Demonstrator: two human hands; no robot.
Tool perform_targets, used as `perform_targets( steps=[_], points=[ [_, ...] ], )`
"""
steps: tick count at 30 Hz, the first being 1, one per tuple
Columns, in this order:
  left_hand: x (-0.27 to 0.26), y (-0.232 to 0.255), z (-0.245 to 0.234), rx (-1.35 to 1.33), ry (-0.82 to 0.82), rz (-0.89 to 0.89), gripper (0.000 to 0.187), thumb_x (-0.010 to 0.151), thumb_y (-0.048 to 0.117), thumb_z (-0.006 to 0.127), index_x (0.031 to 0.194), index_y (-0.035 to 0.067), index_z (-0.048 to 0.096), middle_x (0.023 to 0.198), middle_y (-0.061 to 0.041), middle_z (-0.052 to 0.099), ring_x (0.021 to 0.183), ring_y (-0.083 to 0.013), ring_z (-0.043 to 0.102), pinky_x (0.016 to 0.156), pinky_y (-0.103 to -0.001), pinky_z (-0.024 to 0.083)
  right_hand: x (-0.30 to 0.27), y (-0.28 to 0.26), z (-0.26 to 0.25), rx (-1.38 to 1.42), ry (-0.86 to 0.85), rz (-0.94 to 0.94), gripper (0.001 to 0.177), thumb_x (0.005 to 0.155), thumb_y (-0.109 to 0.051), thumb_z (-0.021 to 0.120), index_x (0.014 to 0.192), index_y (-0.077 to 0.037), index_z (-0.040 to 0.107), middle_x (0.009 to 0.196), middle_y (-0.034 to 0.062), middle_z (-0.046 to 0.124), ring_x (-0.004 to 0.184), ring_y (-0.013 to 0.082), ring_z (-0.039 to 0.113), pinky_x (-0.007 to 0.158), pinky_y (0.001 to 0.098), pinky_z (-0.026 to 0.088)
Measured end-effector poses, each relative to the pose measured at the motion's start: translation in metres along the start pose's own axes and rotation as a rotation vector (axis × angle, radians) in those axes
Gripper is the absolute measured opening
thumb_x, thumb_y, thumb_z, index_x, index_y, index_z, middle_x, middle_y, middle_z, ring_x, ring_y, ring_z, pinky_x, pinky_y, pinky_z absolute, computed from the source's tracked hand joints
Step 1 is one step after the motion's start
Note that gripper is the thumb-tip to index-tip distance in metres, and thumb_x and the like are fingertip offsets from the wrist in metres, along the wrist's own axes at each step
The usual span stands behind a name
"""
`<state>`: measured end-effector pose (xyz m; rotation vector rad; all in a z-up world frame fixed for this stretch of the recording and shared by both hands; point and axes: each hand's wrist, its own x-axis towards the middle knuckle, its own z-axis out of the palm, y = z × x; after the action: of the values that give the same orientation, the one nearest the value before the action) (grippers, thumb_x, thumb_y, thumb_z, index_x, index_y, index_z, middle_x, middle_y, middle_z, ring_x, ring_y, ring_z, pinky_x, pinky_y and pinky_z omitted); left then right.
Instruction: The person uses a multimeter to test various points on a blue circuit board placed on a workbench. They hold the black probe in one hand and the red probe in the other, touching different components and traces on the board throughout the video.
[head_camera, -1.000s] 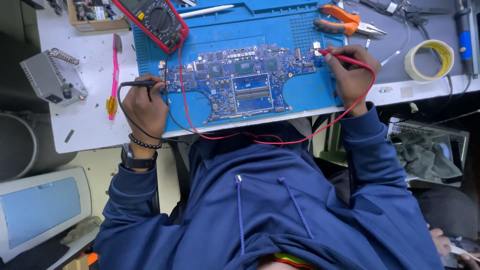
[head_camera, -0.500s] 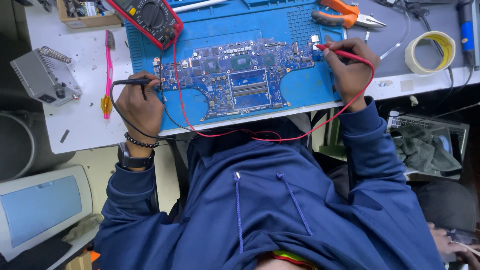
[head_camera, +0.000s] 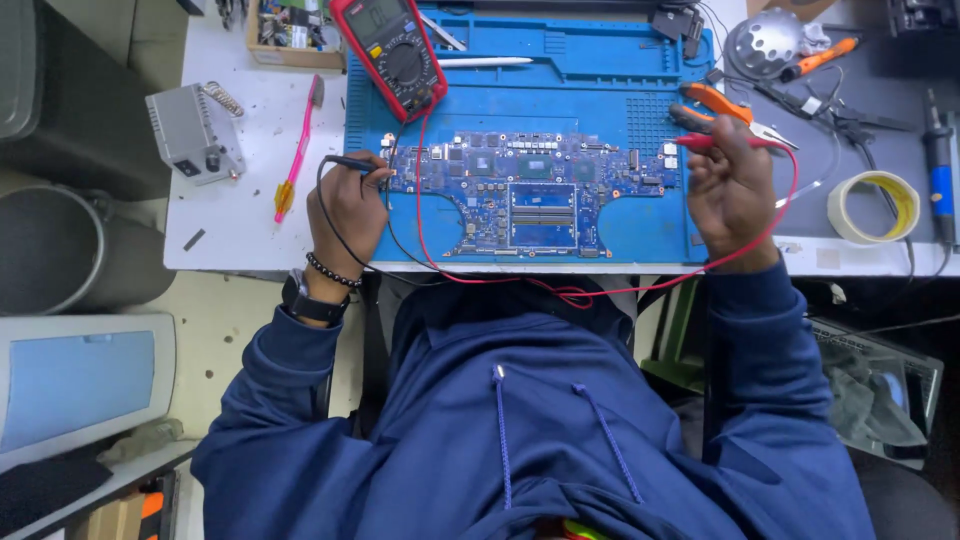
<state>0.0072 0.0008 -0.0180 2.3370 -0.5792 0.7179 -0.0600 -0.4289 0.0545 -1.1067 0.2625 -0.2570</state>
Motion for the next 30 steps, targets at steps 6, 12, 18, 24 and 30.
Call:
perform_targets(
  steps=[6,12,18,24,30],
  points=[
    [0.001,0.003,-0.003,-0.014,0.007,0.014,0.012,0.098,-0.006,0.075,0.099,0.003,0.068,0.094,-0.010,0.074,0.080,-0.0328,0.073,0.053,-0.041,0.053,0.048,0.042,0.058,-0.525,-0.421,-0.426,0.024,0.102,0.006,0.073,0.109,0.001,0.050,0.093,0.0172,0.060,0.077,0.0289,0.074,0.069,0.0339,0.066],
    [0.002,0.004,-0.003,-0.024,0.006,0.043,0.010,0.102,0.001,0.076,0.098,0.004,0.066,0.090,-0.011,0.073,0.077,-0.0321,0.070,0.055,-0.041,0.053,0.098,0.110,0.038,-0.411,-0.213,-0.328,0.021,0.092,0.007,0.046,0.108,-0.007,0.048,0.077,0.0165,0.065,0.051,0.0210,0.063,0.045,0.0282,0.052],
    [0.001,0.005,-0.006,-0.035,-0.010,0.013,0.011,0.102,-0.003,0.075,0.102,0.003,0.066,0.094,-0.009,0.073,0.079,-0.0308,0.072,0.056,-0.040,0.055,0.094,0.111,0.032,-0.462,-0.243,-0.454,0.023,0.095,0.011,0.053,0.105,-0.007,0.043,0.071,0.0119,0.052,0.055,0.0215,0.060,0.048,0.0280,0.049],
    [0.001,0.004,-0.004,-0.029,0.004,0.035,0.016,0.100,-0.003,0.078,0.105,0.003,0.064,0.095,-0.011,0.074,0.082,-0.0323,0.073,0.058,-0.040,0.058,0.084,0.103,0.037,-0.547,-0.200,-0.568,0.019,0.103,0.008,0.045,0.106,-0.009,0.038,0.075,0.0155,0.052,0.049,0.0212,0.054,0.048,0.0297,0.053],
    [0.002,0.007,-0.007,-0.045,-0.009,0.018,0.015,0.100,-0.006,0.075,0.106,0.003,0.064,0.096,-0.011,0.073,0.083,-0.0333,0.072,0.055,-0.041,0.055,0.081,0.099,0.040,-0.615,-0.241,-0.631,0.018,0.105,0.011,0.044,0.105,-0.006,0.038,0.074,0.0166,0.051,0.049,0.0222,0.054,0.048,0.0298,0.053]
  ],
)
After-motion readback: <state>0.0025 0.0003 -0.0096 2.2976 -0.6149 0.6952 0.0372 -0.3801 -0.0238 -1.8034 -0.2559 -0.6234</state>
